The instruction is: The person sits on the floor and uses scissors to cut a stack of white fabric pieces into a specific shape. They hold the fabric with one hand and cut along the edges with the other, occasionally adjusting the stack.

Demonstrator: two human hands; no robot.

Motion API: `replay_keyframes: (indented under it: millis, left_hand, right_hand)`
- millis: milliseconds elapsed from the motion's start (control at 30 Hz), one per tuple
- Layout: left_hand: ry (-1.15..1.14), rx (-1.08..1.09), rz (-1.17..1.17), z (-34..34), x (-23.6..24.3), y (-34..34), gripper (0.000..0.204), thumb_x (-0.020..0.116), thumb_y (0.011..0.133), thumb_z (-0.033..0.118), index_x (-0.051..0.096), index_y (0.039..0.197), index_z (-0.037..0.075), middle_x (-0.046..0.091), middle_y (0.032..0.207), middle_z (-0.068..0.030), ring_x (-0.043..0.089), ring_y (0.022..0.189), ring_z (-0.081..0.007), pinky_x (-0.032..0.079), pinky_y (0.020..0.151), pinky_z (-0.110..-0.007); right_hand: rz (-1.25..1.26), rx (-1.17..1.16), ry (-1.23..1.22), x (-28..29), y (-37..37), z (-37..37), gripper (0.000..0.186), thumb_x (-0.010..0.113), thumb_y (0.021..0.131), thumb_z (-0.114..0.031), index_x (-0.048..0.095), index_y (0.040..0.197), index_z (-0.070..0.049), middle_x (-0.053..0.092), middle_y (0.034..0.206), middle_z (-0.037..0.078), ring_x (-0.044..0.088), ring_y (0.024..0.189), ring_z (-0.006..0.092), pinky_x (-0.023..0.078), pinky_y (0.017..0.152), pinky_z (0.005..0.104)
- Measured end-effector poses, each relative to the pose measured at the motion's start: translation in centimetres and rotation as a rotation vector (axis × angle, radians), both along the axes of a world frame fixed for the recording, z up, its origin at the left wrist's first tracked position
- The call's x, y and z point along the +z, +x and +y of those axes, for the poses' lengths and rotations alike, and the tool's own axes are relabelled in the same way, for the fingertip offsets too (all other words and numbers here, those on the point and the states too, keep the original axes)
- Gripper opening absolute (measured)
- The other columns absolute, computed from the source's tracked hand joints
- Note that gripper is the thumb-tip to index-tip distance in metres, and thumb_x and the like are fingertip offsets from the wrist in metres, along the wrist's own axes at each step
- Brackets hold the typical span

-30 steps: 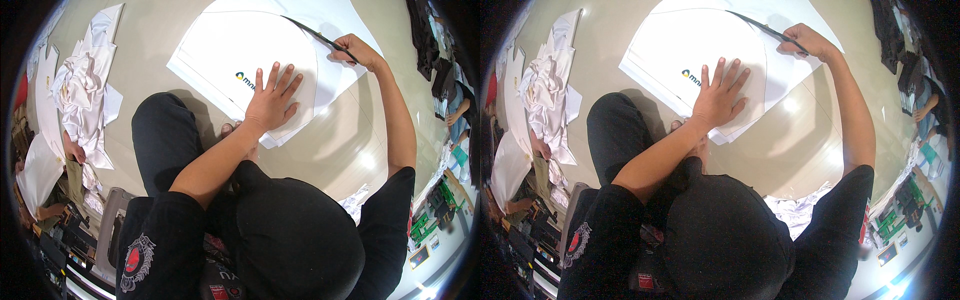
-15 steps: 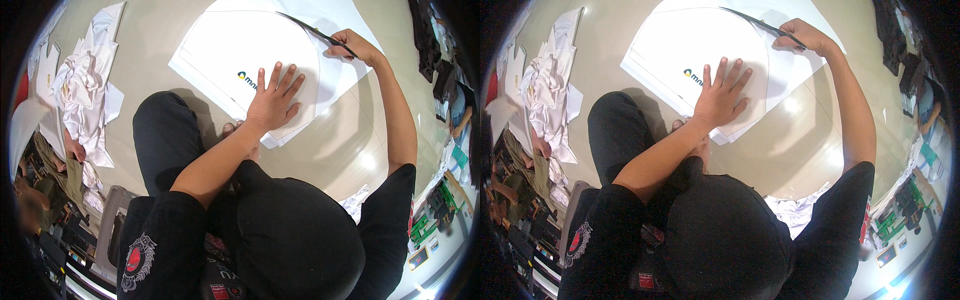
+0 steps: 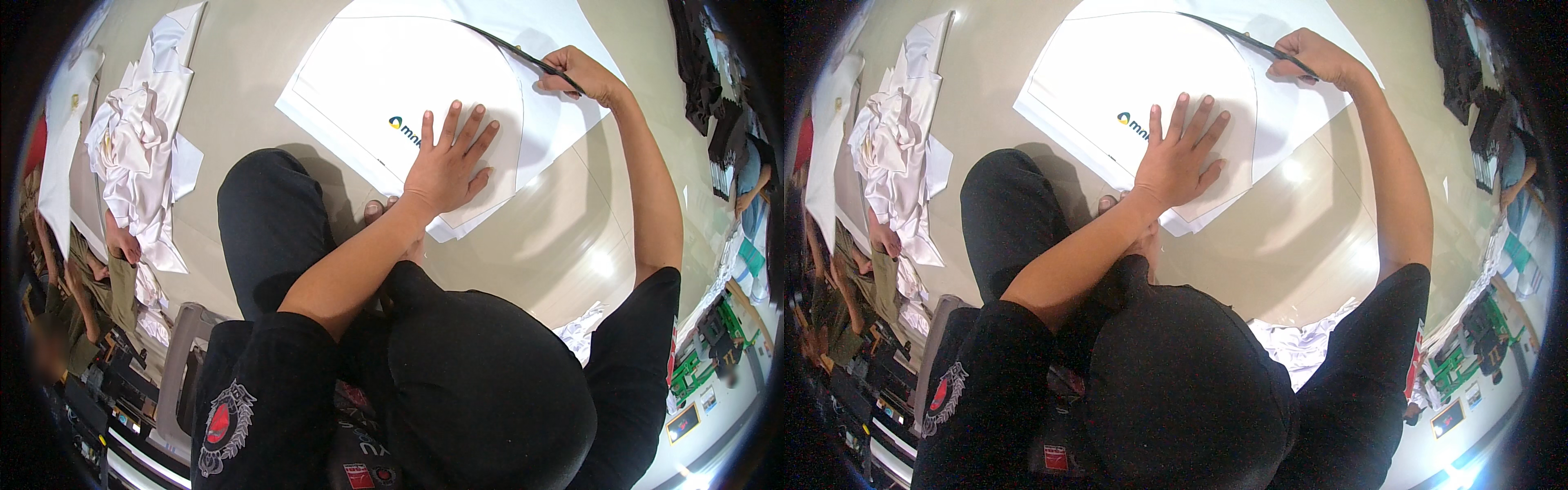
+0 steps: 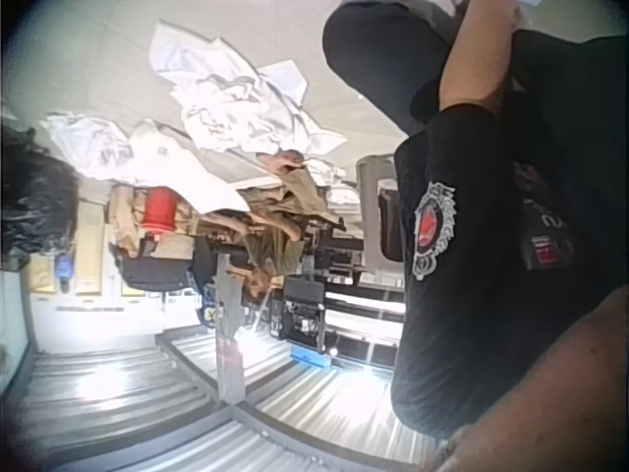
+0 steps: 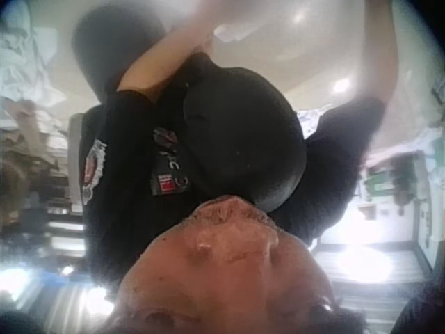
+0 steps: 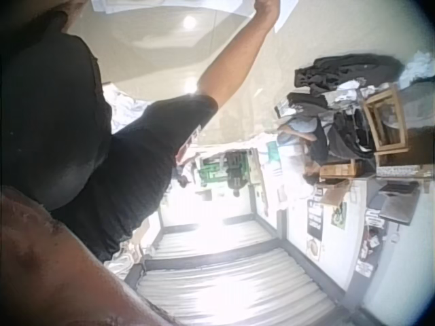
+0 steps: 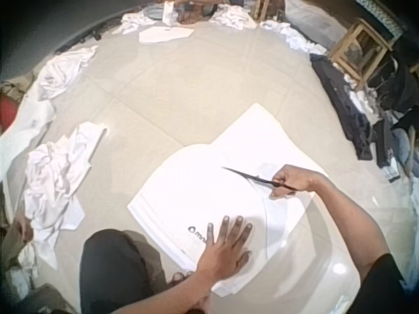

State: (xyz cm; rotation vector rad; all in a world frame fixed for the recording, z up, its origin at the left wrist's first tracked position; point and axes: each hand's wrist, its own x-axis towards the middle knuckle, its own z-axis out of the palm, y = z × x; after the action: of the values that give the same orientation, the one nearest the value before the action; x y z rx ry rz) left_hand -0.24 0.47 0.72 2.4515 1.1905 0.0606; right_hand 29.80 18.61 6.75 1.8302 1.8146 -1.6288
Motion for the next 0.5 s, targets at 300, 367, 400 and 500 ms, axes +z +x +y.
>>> replay_keyframes:
  millis: [300,367,400,500]
  left_hand:
    - [-0.025,-0.005,0.003,0.1,0.1,0.1,0.078,0.051,0.110,0.056,0.028,0.177,0.024,0.020,0.184,-0.0130,0.010,0.169,-0.0454,0.014,0.128,-0.079]
    - [-0.022,-0.004,0.004,0.1,0.1,0.0,0.079,0.050,0.110,0.056,0.027,0.178,0.024,0.019,0.184,-0.0132,0.009,0.169,-0.0452,0.014,0.128,-0.079]
    - [-0.020,-0.004,0.004,0.1,0.1,0.0,0.079,0.050,0.110,0.056,0.027,0.178,0.024,0.019,0.184,-0.0133,0.008,0.169,-0.0451,0.014,0.129,-0.079]
    - [-0.034,-0.008,0.013,0.1,0.1,0.0,0.079,0.050,0.110,0.056,0.026,0.178,0.024,0.018,0.184,-0.0133,0.006,0.170,-0.0449,0.013,0.129,-0.079]
  right_hand:
    - [-0.048,0.064,0.023,0.1,0.0,1.0,0.036,0.088,0.085,-0.031,0.059,0.069,-0.016,0.050,0.059,-0.007,0.042,0.050,0.0048,0.030,0.048,0.0242]
    - [-0.007,0.069,0.018,0.3,-0.3,1.5,0.037,0.088,0.085,-0.032,0.059,0.069,-0.016,0.050,0.059,-0.006,0.042,0.050,0.0051,0.030,0.047,0.0243]
    - [0.013,0.072,0.015,0.4,-0.5,1.8,0.037,0.088,0.085,-0.033,0.059,0.069,-0.016,0.050,0.059,-0.006,0.042,0.051,0.0052,0.030,0.047,0.0244]
    - [0.022,0.100,0.026,0.1,-0.5,2.4,0.037,0.088,0.084,-0.033,0.059,0.069,-0.016,0.050,0.059,-0.006,0.043,0.051,0.0054,0.031,0.047,0.0243]
